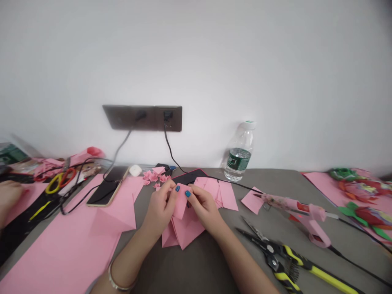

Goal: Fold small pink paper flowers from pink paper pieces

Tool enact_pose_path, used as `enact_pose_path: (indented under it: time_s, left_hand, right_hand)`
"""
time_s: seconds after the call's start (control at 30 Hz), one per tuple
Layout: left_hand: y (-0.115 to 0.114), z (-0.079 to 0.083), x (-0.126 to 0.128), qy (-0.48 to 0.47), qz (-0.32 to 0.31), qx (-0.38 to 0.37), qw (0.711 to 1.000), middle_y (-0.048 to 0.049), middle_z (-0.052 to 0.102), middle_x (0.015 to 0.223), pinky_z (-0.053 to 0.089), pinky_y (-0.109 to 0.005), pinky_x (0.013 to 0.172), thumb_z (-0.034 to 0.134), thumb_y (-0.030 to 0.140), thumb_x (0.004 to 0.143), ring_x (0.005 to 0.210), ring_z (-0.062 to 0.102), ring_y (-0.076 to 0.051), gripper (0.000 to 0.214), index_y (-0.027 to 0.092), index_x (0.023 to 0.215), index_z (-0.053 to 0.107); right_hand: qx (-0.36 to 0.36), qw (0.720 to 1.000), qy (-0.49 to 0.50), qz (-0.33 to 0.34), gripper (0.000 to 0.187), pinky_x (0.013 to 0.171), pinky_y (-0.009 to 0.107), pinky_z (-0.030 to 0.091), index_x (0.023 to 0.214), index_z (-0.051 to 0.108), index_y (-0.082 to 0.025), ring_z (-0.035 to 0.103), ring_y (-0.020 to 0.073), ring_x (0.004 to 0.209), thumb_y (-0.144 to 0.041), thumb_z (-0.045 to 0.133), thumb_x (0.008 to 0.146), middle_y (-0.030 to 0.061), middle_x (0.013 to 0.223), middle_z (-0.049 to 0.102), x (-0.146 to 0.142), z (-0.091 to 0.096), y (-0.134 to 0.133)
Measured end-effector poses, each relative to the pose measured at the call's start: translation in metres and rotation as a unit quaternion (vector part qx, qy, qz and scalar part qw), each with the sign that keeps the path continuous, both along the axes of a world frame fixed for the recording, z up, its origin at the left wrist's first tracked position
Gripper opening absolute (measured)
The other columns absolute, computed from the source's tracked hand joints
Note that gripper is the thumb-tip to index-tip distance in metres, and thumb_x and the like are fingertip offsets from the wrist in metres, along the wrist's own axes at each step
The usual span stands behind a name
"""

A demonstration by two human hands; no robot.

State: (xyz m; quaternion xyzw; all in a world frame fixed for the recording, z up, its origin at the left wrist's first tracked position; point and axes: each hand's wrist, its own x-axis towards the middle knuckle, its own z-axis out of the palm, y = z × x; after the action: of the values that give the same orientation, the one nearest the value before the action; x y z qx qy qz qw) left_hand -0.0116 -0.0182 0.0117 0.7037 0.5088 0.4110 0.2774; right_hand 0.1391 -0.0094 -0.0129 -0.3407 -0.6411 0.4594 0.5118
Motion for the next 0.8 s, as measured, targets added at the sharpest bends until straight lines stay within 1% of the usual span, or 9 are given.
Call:
enact_pose_path:
  time_s: [0.07, 0.17, 0.23, 0.37, 0.47, 0.6, 0.7, 0.8]
  left_hand:
    - [0.0001, 0.0010, -0.0006, 0.002, -0.013, -0.001, 1.000, 0.0083, 0.033, 0.055, 0.024, -0.024, 0.049, 0.038, 0.032, 0.098, 0.048, 0.036, -0.011, 0.024, 0.022, 0.076, 0.040]
    - [0.0024, 0.0022, -0.0015, 0.003, -0.066, -0.014, 0.998, 0.0065, 0.039, 0.061, 0.028, -0.023, 0.054, 0.037, 0.031, 0.098, 0.055, 0.039, -0.011, 0.024, 0.021, 0.077, 0.043]
    - [0.0049, 0.0016, -0.0020, -0.012, -0.090, -0.031, 0.995, 0.0055, 0.041, 0.065, 0.029, -0.023, 0.056, 0.037, 0.032, 0.098, 0.058, 0.040, -0.012, 0.024, 0.020, 0.078, 0.045]
    - [0.0083, 0.0000, -0.0021, -0.042, -0.093, -0.060, 0.993, 0.0052, 0.036, 0.065, 0.029, -0.024, 0.056, 0.039, 0.033, 0.096, 0.060, 0.036, -0.012, 0.028, 0.020, 0.072, 0.040]
    - [0.0081, 0.0020, -0.0025, -0.032, -0.106, -0.063, 0.992, 0.0055, 0.032, 0.064, 0.026, -0.024, 0.055, 0.040, 0.032, 0.095, 0.059, 0.033, -0.012, 0.030, 0.021, 0.068, 0.035]
    - [0.0076, 0.0049, -0.0034, -0.001, -0.139, -0.068, 0.988, 0.0053, 0.034, 0.063, 0.025, -0.025, 0.055, 0.041, 0.032, 0.094, 0.059, 0.033, -0.011, 0.031, 0.020, 0.066, 0.034]
    - [0.0084, 0.0048, -0.0044, 0.000, -0.142, -0.072, 0.987, 0.0057, 0.030, 0.061, 0.023, -0.025, 0.054, 0.041, 0.029, 0.093, 0.058, 0.031, -0.011, 0.031, 0.021, 0.064, 0.030]
    - [0.0093, 0.0043, -0.0053, -0.001, -0.144, -0.069, 0.987, 0.0058, 0.027, 0.060, 0.021, -0.026, 0.053, 0.041, 0.024, 0.089, 0.057, 0.029, -0.011, 0.030, 0.021, 0.063, 0.026]
  right_hand:
    - [-0.007, 1.000, 0.004, 0.009, 0.040, 0.058, 0.027, 0.031, 0.065, 0.041, -0.021, 0.038, 0.0140, 0.060, -0.046, 0.047, 0.095, -0.0030, 0.064, 0.039, 0.0005, -0.0002, 0.0005]
    - [-0.020, 1.000, 0.007, 0.007, 0.038, 0.057, 0.027, 0.030, 0.067, 0.041, -0.022, 0.037, 0.0135, 0.059, -0.046, 0.047, 0.095, -0.0037, 0.064, 0.038, 0.0011, -0.0019, 0.0018]
    - [-0.022, 1.000, 0.010, 0.001, 0.036, 0.056, 0.026, 0.030, 0.068, 0.042, -0.022, 0.036, 0.0131, 0.059, -0.046, 0.047, 0.095, -0.0041, 0.064, 0.037, 0.0014, -0.0029, 0.0028]
    - [-0.012, 0.999, 0.024, -0.021, 0.036, 0.057, 0.026, 0.031, 0.068, 0.041, -0.022, 0.037, 0.0132, 0.060, -0.044, 0.047, 0.095, -0.0037, 0.065, 0.038, 0.0019, -0.0025, 0.0039]
    - [-0.013, 0.999, 0.028, -0.023, 0.034, 0.057, 0.026, 0.033, 0.068, 0.044, -0.021, 0.038, 0.0136, 0.060, -0.043, 0.048, 0.095, -0.0033, 0.066, 0.040, 0.0020, -0.0008, 0.0038]
    - [-0.001, 1.000, 0.019, -0.021, 0.027, 0.061, 0.027, 0.036, 0.073, 0.051, -0.021, 0.043, 0.0148, 0.065, -0.040, 0.052, 0.093, -0.0016, 0.070, 0.047, 0.0017, 0.0003, 0.0045]
    - [0.005, 0.999, 0.033, -0.043, 0.025, 0.062, 0.027, 0.036, 0.073, 0.052, -0.021, 0.044, 0.0151, 0.066, -0.037, 0.053, 0.092, -0.0015, 0.070, 0.048, 0.0028, -0.0008, 0.0060]
    - [-0.005, 0.996, 0.057, -0.067, 0.023, 0.063, 0.027, 0.037, 0.074, 0.053, -0.021, 0.045, 0.0152, 0.066, -0.036, 0.053, 0.091, -0.0018, 0.070, 0.047, 0.0053, -0.0014, 0.0072]
